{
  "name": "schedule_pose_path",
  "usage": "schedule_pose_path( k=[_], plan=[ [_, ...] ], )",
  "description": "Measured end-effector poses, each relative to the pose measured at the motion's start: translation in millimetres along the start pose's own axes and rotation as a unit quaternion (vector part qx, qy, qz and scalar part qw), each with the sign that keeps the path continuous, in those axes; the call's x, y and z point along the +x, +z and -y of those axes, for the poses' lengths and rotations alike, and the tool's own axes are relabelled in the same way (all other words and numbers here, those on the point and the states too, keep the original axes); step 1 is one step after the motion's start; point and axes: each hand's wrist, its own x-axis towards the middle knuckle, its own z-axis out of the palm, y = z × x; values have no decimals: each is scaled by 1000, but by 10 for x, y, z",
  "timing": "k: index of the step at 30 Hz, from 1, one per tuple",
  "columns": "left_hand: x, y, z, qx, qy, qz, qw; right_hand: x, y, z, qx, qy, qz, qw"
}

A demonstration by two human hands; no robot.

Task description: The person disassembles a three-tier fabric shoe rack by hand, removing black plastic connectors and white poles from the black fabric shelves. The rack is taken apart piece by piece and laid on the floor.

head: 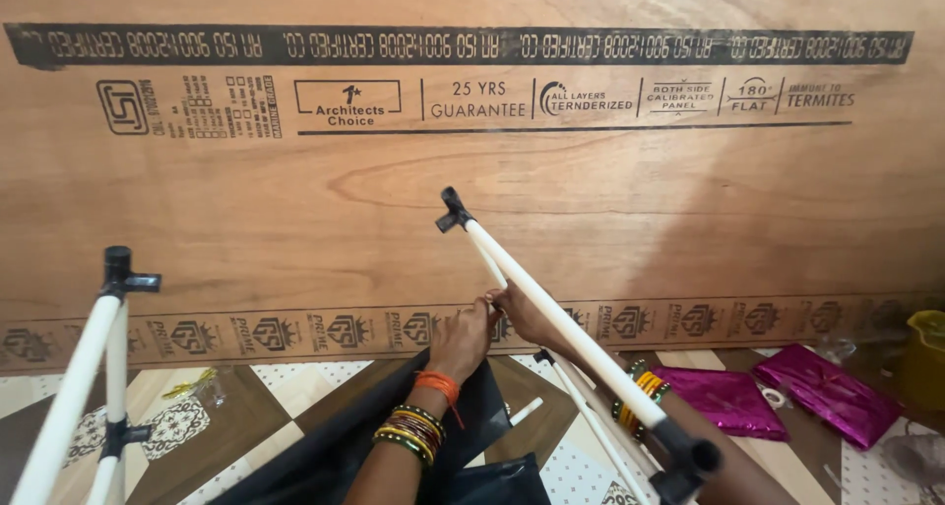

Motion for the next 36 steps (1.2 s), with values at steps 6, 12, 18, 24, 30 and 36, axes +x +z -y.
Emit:
schedule_pose_path(
  k=[6,12,18,24,30,36],
  plan=[
    [170,37,265,-202,95,84,971,-45,-30,-71,59,-26,6,998],
    [14,204,145,-5,26,-38,999,-113,-50,110,61,10,-33,998],
    [0,194,87,82,62,-138,985,-134,-123,216,-43,-41,-44,997],
    [57,144,155,-73,46,11,996,-120,-209,190,19,33,36,999],
    [200,-36,289,-256,31,168,951,-137,-262,234,1,33,27,999],
    [-80,-4,115,-58,40,-28,997,-118,-163,246,-72,59,20,995]
  ],
)
